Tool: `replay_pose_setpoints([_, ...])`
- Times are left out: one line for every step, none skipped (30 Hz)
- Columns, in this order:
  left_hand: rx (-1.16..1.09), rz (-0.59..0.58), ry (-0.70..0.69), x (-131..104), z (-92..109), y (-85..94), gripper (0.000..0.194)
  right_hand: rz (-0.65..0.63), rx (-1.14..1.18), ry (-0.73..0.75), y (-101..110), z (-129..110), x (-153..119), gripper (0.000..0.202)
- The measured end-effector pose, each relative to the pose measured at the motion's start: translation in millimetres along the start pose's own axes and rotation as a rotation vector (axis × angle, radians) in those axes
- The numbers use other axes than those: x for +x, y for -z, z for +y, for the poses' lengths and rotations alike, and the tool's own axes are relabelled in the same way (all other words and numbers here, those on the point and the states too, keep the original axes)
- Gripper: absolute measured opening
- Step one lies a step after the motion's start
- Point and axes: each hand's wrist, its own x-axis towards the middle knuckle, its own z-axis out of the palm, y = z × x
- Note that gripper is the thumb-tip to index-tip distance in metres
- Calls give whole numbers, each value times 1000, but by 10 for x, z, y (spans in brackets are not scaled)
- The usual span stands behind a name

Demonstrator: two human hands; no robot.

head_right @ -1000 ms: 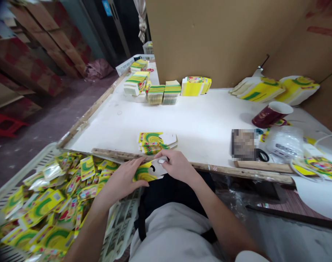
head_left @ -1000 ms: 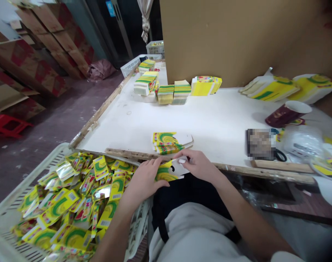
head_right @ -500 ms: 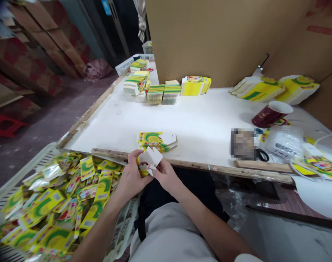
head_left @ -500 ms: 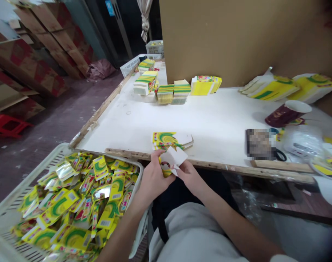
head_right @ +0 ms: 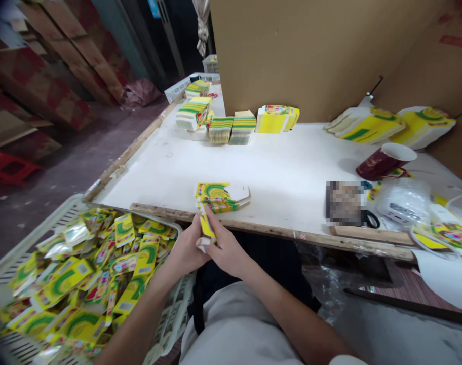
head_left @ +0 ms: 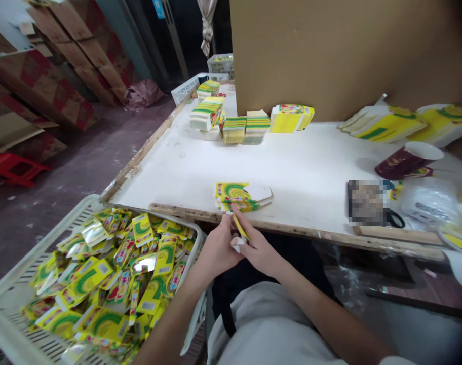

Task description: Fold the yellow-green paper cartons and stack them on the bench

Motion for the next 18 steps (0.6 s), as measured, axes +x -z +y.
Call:
replay_pose_setpoints([-3, 17, -23, 0, -20, -7, 28, -4, -63, 31, 2, 3, 1, 62])
replay_pose_setpoints([-1, 40, -41, -2, -35, -15, 32, 3, -102, 50, 8, 12, 10, 62])
replay_pose_setpoints([16, 68, -57, -5, -44, -22, 40, 17, -115, 55, 19, 28, 26, 61])
replay_pose_setpoints([54, 96, -65, -11, -47, -27, 51, 38, -106, 46, 35, 50, 47, 59])
replay_pose_setpoints([111, 109, -63, -21, -45, -29, 61, 81, -84, 24, 55, 75, 69, 56])
replay_pose_setpoints([182, 113, -55, -33, -41, -28, 67, 138, -58, -4, 75, 100, 89, 55])
replay_pose_setpoints([259, 113, -43, -48, -36, -22, 67, 192, -42, -27, 91, 123, 104, 54])
replay_pose_setpoints([321, 105, -31, -63, -34, -11, 62, 227, -47, -33, 102, 142, 110, 54])
replay_pose_setpoints([352, 95, -20, -79, -36, 4, 56, 231, -81, -12, 105, 155, 109, 56])
replay_pose_setpoints([354, 87, -12, -94, -42, 24, 52, 199, -142, 31, 100, 162, 101, 59])
replay_pose_setpoints([340, 82, -11, -106, -54, 48, 50, 136, -218, 88, 90, 163, 89, 63])
replay_pose_setpoints([320, 81, -14, -116, -69, 75, 49, 57, -295, 144, 77, 161, 76, 66])
replay_pose_setpoints([303, 78, -15, -123, -87, 105, 49, -14, -362, 186, 67, 154, 65, 68])
replay_pose_setpoints([290, 75, -12, -127, -106, 136, 49, -66, -413, 208, 65, 143, 59, 67])
replay_pose_setpoints([277, 75, -7, -129, -124, 167, 49, -101, -447, 216, 73, 126, 60, 64])
replay_pose_setpoints([255, 75, -1, -129, -139, 196, 50, -129, -467, 219, 95, 104, 66, 59])
replay_pose_setpoints([221, 77, 4, -128, -151, 222, 51, -156, -476, 226, 130, 75, 78, 53])
replay_pose_setpoints([186, 82, 7, -127, -160, 242, 51, -189, -477, 237, 176, 41, 93, 46])
